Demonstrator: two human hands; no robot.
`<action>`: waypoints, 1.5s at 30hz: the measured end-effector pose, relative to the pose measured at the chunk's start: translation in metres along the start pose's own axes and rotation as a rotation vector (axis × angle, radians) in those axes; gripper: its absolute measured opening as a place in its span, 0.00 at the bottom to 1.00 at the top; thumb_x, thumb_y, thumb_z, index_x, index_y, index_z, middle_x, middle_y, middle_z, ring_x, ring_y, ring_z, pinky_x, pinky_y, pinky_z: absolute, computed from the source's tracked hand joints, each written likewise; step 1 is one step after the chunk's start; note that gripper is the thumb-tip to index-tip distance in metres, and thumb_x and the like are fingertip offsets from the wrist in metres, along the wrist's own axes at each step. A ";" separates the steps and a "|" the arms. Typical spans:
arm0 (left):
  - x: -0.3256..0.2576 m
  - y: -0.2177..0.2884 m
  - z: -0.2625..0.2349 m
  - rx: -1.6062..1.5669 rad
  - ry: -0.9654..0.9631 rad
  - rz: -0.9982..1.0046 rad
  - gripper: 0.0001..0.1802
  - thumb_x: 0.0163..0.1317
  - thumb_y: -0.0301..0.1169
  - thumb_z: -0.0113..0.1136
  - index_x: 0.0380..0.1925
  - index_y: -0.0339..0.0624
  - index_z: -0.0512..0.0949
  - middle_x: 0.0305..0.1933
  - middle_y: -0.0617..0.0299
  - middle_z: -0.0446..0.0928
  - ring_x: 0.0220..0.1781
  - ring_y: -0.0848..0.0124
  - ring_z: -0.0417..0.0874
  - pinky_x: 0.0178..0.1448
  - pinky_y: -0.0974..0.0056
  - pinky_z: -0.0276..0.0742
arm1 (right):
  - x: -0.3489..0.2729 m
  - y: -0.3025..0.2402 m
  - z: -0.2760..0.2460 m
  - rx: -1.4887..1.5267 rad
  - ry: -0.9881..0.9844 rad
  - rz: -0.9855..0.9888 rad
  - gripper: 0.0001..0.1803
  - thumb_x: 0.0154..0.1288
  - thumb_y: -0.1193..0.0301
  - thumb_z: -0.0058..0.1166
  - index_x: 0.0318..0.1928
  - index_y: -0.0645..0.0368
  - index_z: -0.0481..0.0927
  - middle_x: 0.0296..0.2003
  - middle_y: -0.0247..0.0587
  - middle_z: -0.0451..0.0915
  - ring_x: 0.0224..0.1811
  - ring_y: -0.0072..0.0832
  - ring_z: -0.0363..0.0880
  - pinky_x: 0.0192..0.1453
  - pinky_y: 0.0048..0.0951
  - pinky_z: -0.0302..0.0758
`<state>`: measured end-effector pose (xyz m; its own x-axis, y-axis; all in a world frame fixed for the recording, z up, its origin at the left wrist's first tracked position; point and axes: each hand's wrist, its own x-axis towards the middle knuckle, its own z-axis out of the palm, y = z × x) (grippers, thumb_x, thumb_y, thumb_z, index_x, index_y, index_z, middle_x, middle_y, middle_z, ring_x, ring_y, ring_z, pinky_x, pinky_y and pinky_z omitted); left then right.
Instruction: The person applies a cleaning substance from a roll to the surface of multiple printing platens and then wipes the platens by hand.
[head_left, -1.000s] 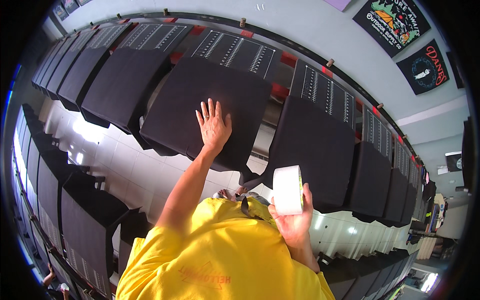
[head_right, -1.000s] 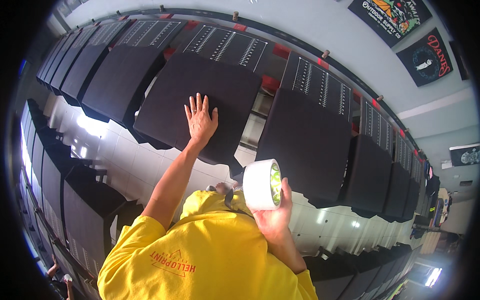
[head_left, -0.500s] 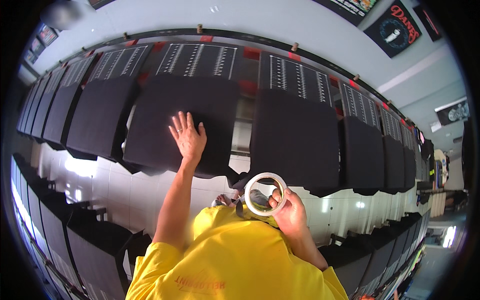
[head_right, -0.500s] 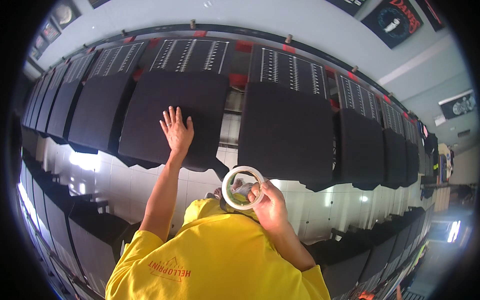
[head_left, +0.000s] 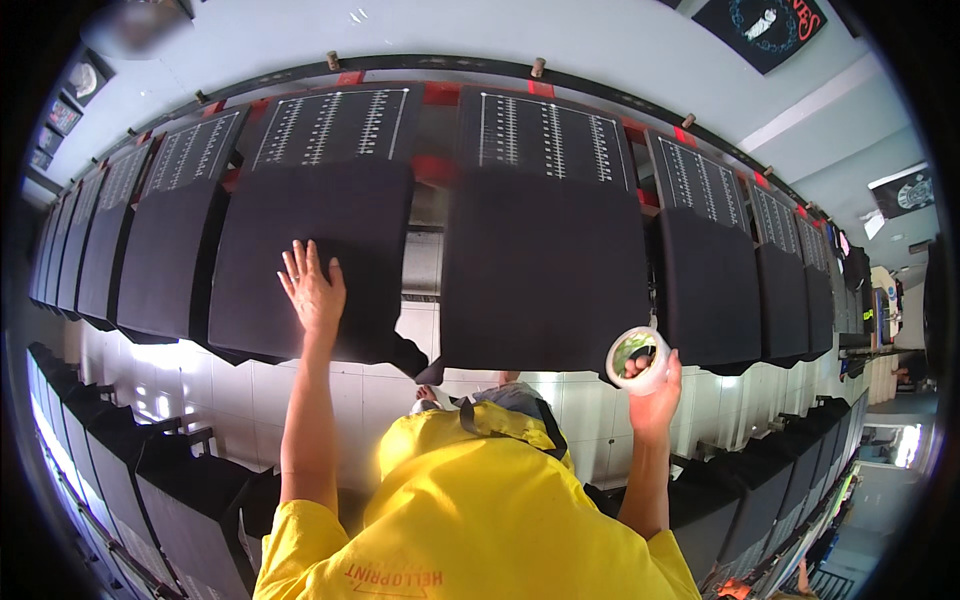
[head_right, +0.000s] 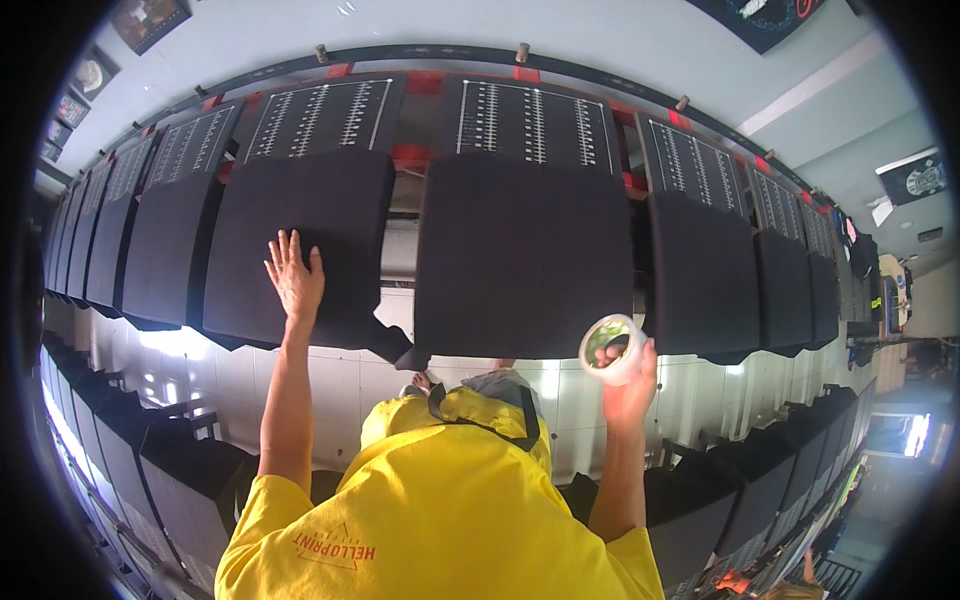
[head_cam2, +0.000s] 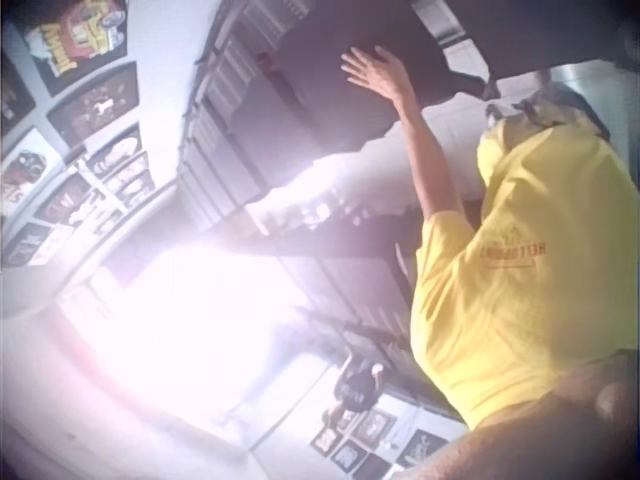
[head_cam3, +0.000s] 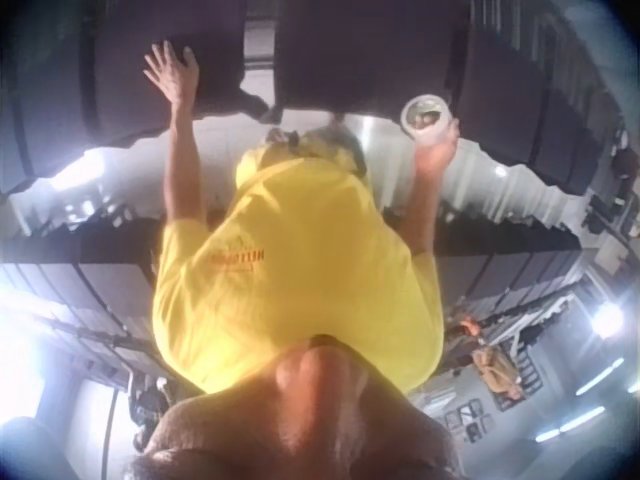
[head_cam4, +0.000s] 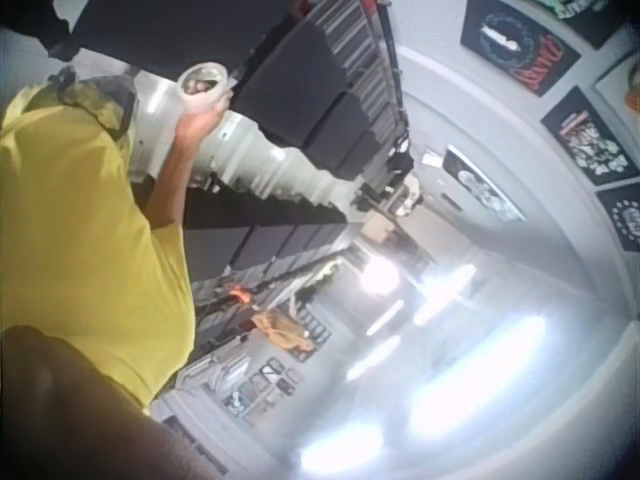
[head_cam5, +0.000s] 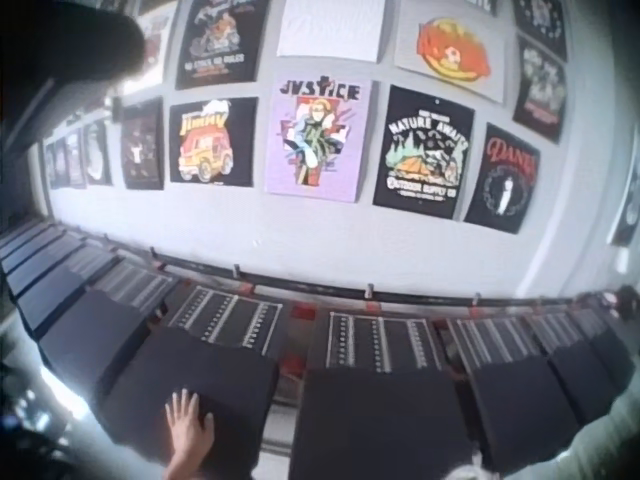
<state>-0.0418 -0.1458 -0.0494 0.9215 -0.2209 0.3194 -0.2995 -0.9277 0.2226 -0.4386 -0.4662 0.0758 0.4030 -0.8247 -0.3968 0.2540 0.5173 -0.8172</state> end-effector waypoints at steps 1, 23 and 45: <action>-0.001 -0.001 0.002 0.028 -0.011 -0.001 0.31 0.70 0.44 0.51 0.68 0.42 0.67 0.76 0.48 0.59 0.80 0.49 0.52 0.80 0.42 0.44 | 0.012 -0.006 -0.005 -0.091 0.005 -0.062 0.25 0.75 0.48 0.46 0.48 0.59 0.77 0.29 0.36 0.78 0.34 0.30 0.79 0.45 0.34 0.77; 0.002 0.047 0.026 0.174 -0.097 -0.388 0.36 0.73 0.50 0.40 0.74 0.43 0.57 0.81 0.56 0.50 0.83 0.55 0.43 0.82 0.45 0.34 | 0.092 -0.010 -0.070 -0.548 -0.257 0.053 0.30 0.75 0.46 0.45 0.38 0.66 0.76 0.18 0.40 0.74 0.17 0.28 0.74 0.25 0.32 0.76; 0.002 0.042 0.027 0.088 0.023 -0.345 0.36 0.69 0.49 0.47 0.71 0.38 0.62 0.78 0.51 0.56 0.81 0.52 0.47 0.81 0.43 0.38 | 0.087 -0.007 -0.067 -0.401 -0.061 -0.078 0.32 0.73 0.40 0.40 0.31 0.60 0.73 0.16 0.37 0.69 0.15 0.30 0.70 0.20 0.33 0.69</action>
<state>-0.0460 -0.1938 -0.0646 0.9586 0.1157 0.2603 0.0515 -0.9691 0.2414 -0.4647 -0.5567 0.0194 0.4509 -0.8363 -0.3119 -0.0725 0.3139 -0.9467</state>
